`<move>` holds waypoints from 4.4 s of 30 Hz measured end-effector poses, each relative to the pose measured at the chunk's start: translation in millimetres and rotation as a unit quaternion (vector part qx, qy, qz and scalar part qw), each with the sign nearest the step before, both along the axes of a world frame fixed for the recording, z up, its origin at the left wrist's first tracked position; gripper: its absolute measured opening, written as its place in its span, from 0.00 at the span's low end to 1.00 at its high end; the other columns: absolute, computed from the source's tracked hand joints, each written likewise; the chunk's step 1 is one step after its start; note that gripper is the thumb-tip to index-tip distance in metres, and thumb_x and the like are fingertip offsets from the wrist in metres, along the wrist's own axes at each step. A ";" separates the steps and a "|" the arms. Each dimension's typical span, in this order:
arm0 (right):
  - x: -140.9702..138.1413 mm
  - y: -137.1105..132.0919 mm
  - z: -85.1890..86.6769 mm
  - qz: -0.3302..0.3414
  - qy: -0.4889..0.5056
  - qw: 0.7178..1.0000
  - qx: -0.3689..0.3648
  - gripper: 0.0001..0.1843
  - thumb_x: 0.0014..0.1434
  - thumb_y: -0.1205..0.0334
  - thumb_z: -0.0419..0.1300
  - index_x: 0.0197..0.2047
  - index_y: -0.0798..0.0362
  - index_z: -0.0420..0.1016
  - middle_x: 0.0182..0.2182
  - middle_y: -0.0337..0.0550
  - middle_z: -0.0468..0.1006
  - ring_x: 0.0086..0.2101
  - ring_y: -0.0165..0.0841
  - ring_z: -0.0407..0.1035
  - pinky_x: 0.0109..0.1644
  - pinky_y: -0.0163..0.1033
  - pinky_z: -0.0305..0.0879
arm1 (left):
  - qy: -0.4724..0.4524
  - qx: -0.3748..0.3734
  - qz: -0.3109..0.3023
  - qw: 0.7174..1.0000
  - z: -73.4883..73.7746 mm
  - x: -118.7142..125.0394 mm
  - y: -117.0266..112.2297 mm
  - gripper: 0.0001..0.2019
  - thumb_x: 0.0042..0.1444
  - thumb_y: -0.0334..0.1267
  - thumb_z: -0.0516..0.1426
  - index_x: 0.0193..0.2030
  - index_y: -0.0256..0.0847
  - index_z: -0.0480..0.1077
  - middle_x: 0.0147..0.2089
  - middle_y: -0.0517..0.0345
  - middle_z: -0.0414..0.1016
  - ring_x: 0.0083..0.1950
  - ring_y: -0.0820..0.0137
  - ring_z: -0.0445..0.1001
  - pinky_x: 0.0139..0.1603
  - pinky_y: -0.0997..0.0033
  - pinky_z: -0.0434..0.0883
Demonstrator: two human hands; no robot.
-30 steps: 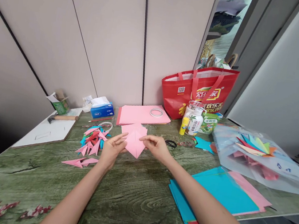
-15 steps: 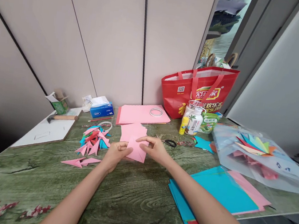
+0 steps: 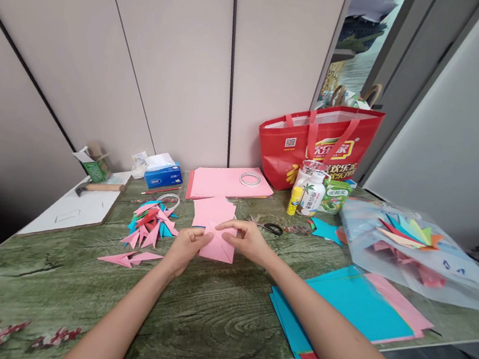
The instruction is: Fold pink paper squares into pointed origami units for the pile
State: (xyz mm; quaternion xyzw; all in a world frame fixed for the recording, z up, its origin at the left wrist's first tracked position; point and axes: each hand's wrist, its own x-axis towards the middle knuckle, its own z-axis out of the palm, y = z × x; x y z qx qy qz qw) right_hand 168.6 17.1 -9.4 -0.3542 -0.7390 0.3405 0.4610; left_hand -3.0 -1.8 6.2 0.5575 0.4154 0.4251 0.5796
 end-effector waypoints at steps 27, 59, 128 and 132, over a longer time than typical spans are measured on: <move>-12.1 1.3 -13.5 -0.141 0.118 0.983 -0.023 0.09 0.47 0.57 0.59 0.26 0.55 0.69 0.18 0.35 0.65 0.19 0.25 0.55 0.23 0.31 0.54 | -0.092 0.005 -0.012 0.996 -1.5 5.9 -4.9 0.22 0.45 0.35 0.59 0.50 0.43 0.67 0.49 0.53 0.69 0.48 0.67 0.67 0.48 0.67 0.65; -6.4 -3.8 -10.5 -0.031 -0.133 0.930 0.340 0.07 0.57 0.63 0.53 0.36 0.51 0.72 0.36 0.43 0.75 0.39 0.31 0.65 0.42 0.37 0.64 | -0.157 -0.023 0.028 0.987 -1.4 -10.9 7.6 0.21 0.43 0.30 0.60 0.47 0.35 0.69 0.37 0.53 0.74 0.30 0.76 0.69 0.33 0.78 0.67; -7.8 0.4 -9.1 -0.065 0.082 0.993 -0.052 0.11 0.42 0.61 0.63 0.32 0.55 0.76 0.30 0.41 0.78 0.32 0.35 0.71 0.36 0.37 0.64 | -0.105 0.022 0.128 0.986 -0.3 -1.3 2.0 0.20 0.35 0.36 0.65 0.38 0.32 0.72 0.27 0.56 0.78 0.28 0.66 0.76 0.40 0.57 0.73; -7.8 0.7 -9.6 -0.059 0.092 0.993 -0.055 0.12 0.42 0.62 0.64 0.32 0.56 0.77 0.31 0.42 0.78 0.33 0.35 0.71 0.37 0.37 0.64 | -0.113 0.012 0.129 0.985 -0.5 -1.0 1.3 0.19 0.36 0.35 0.65 0.38 0.30 0.72 0.25 0.56 0.77 0.27 0.67 0.76 0.41 0.58 0.73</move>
